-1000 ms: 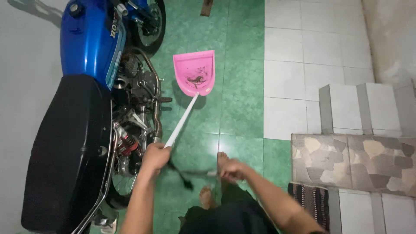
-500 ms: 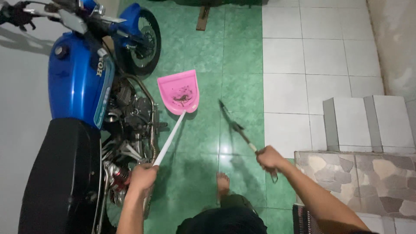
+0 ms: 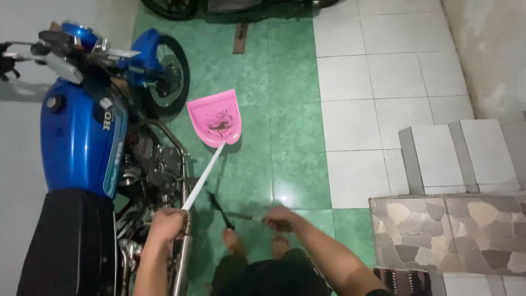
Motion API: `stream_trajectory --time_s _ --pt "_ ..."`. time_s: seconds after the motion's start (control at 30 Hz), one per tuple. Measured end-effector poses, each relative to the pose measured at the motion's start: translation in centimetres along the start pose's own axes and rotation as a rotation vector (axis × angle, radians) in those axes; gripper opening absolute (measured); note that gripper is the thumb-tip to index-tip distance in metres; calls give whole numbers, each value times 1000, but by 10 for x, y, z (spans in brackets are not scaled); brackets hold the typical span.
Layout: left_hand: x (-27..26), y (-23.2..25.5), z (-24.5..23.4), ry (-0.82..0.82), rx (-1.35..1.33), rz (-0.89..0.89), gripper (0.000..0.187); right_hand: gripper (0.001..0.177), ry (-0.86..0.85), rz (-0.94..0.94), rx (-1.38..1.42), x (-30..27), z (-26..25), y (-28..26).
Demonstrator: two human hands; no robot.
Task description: The recorder is sweeping the tiled floor and collecting debris into a pink dustpan.
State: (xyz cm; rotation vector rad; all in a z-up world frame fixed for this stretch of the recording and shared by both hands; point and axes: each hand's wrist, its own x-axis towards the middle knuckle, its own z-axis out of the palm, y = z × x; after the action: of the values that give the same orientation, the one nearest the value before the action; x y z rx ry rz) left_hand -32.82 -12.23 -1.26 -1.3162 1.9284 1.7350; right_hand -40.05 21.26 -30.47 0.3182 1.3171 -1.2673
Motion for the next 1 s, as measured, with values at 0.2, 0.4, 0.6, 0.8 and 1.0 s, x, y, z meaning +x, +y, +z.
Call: stream_trajectory --time_s 0.2,0.4,0.6,0.8,1.0 --pt "36 15 -8 60 67 55 18 31 126 56 248 -61 -147 -86" --pt "101 30 -16 66 191 107 25 21 566 -25 105 -146 -107 -139" --pt "146 84 -28 6 335 228 32 23 616 -57 87 -165 14 -151" --pt "189 139 -35 -43 393 293 31 10 327 -103 79 -101 96 -190" --pt "203 202 -22 -73 366 209 30 28 170 86 47 45 85 -241"
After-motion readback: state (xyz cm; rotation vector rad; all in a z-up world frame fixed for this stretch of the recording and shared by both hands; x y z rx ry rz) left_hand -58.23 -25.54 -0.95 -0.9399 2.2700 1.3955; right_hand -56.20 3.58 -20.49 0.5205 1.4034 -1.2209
